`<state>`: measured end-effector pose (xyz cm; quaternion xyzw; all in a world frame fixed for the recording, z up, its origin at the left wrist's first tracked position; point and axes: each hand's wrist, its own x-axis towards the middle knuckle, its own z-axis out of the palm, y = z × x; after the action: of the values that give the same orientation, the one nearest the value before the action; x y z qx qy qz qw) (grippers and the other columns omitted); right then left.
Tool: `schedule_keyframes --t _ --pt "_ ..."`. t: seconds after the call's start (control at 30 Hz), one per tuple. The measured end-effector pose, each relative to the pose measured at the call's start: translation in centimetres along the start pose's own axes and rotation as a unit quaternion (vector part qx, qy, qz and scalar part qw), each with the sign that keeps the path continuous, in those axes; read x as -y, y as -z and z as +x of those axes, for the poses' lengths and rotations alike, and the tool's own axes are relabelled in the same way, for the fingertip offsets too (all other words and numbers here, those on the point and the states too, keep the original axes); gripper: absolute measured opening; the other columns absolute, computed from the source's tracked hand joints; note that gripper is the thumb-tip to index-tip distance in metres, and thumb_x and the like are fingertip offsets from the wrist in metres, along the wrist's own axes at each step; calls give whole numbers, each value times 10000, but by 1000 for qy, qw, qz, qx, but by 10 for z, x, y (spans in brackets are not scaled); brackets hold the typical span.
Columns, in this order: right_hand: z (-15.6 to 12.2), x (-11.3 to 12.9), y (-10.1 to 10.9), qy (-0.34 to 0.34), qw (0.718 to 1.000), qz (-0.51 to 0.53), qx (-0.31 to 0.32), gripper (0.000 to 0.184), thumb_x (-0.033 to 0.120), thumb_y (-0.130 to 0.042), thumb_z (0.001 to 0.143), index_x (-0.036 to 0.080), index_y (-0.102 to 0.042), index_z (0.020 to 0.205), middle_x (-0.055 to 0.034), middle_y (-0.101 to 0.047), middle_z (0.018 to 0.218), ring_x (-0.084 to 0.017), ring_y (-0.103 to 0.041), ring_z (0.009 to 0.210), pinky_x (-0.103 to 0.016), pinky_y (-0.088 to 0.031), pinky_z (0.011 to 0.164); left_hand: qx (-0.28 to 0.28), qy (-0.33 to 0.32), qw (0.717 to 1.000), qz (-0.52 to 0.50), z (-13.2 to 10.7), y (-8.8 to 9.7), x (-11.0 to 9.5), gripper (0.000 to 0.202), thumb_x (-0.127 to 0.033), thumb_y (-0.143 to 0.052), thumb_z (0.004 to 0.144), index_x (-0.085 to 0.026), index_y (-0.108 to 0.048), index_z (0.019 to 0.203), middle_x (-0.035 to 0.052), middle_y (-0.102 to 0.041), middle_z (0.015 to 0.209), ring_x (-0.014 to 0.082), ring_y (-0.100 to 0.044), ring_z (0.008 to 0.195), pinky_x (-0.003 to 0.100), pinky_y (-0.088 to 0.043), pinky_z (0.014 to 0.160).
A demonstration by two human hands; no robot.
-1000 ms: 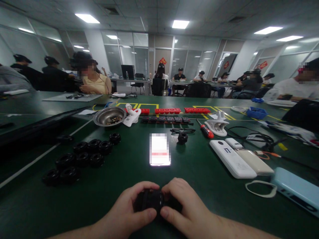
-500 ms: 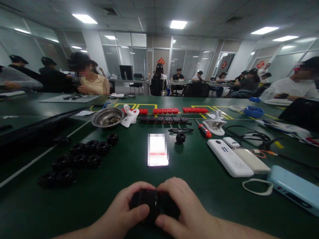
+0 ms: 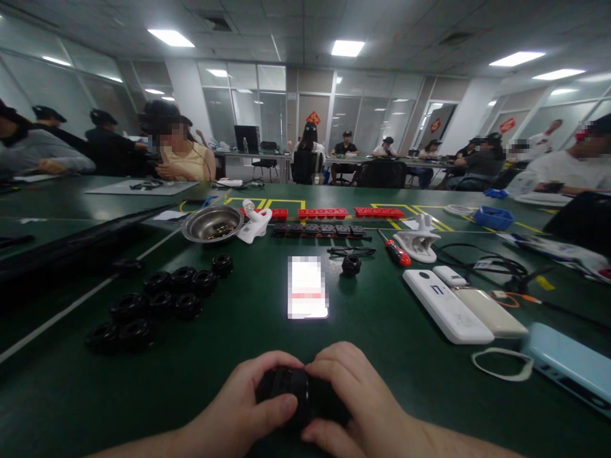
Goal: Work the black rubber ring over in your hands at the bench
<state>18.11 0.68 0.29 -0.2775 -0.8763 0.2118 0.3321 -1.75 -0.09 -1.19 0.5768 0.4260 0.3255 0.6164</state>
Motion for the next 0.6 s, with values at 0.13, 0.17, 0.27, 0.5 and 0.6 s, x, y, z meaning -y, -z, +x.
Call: schedule_keyframes --t 0.13,0.17,0.27,0.5,0.6 --pt "3 2 1 -87 996 23 19 361 457 -565 730 140 -544 900 -85 -572 836 -217 -505 763 -361 -410 671 -8 1 1000 -17 -1 -1 3 395 -458 -650 636 -233 -592 956 10 -615 859 212 -548 807 315 -425 695" --pt "4 2 2 -106 994 24 23 356 476 -545 734 144 -549 861 -79 -566 811 -217 -498 748 -362 -407 657 -5 0 1000 -13 0 -1 4 393 -444 -659 632 -240 -589 961 8 -615 870 213 -549 813 316 -426 700" --pt "5 2 2 -117 992 17 36 360 503 -496 761 147 -548 781 -69 -552 759 -209 -487 716 -357 -400 637 6 -2 1000 2 1 0 4 390 -415 -677 628 -249 -586 968 9 -616 903 216 -553 835 318 -427 717" --pt "1 -2 -2 -15 1000 -6 1 387 474 -550 770 137 -531 959 -98 -570 895 -208 -513 807 -346 -421 718 13 7 1000 -7 1 0 2 449 -512 -620 643 -204 -593 968 28 -611 856 211 -552 794 307 -427 677" --pt "0 -1 -2 -4 1000 -2 0 386 441 -570 761 139 -508 993 -98 -568 907 -211 -513 812 -347 -425 715 2 13 1000 -21 0 0 3 451 -522 -625 630 -203 -597 948 21 -606 821 202 -552 755 299 -429 648"
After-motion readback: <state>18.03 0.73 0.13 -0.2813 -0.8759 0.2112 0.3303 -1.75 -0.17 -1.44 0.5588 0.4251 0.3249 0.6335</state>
